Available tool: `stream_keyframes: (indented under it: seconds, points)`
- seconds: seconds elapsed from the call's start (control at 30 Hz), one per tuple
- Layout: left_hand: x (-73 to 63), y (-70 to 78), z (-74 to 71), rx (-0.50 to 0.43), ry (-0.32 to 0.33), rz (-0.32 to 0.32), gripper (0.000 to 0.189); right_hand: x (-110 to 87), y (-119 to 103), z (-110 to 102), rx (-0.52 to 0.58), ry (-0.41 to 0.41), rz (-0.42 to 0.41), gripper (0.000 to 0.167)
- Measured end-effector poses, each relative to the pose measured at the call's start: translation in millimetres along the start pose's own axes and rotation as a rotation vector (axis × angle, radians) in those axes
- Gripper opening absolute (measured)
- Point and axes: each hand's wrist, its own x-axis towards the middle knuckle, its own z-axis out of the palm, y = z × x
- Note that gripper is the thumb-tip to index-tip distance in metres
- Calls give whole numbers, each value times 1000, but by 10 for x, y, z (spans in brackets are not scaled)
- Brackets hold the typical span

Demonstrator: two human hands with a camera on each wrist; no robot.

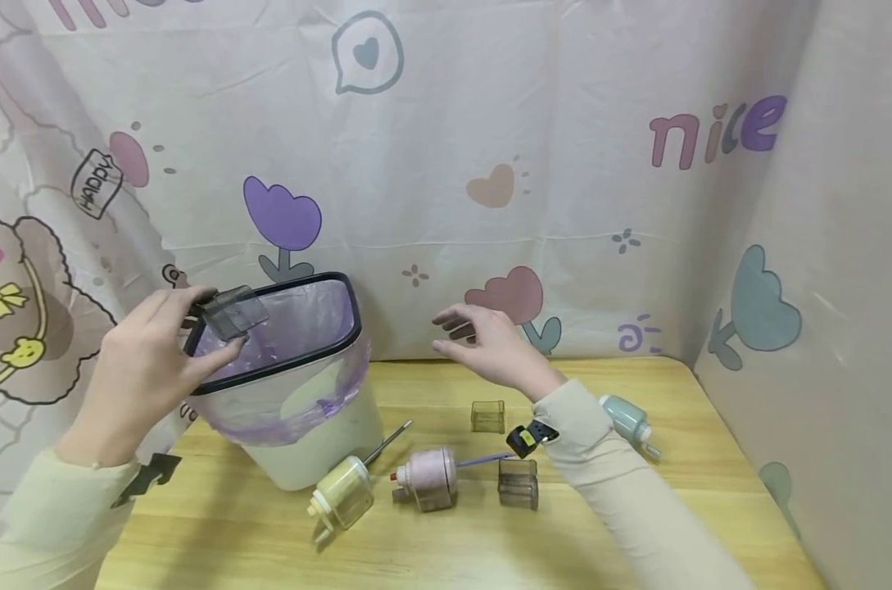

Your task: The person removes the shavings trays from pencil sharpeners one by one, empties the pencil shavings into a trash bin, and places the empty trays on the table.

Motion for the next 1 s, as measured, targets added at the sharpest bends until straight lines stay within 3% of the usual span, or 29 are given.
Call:
stream_keyframes:
  seconds: [0.27, 0.57, 0.83, 1.0]
  points:
    - [45, 258, 74, -103, 27, -58, 70, -170, 215, -164, -9, 21, 33, 41]
    - [90, 587, 289, -192, 38, -41, 69, -336, 451, -263, -7, 24, 64, 44]
    - [38, 965, 558, -267, -27, -14, 68, -467, 606, -357, -28, 52, 93, 44]
    - [9, 1166, 737, -317, -73, -28, 66, -569, 695, -436, -33, 73, 121, 44]
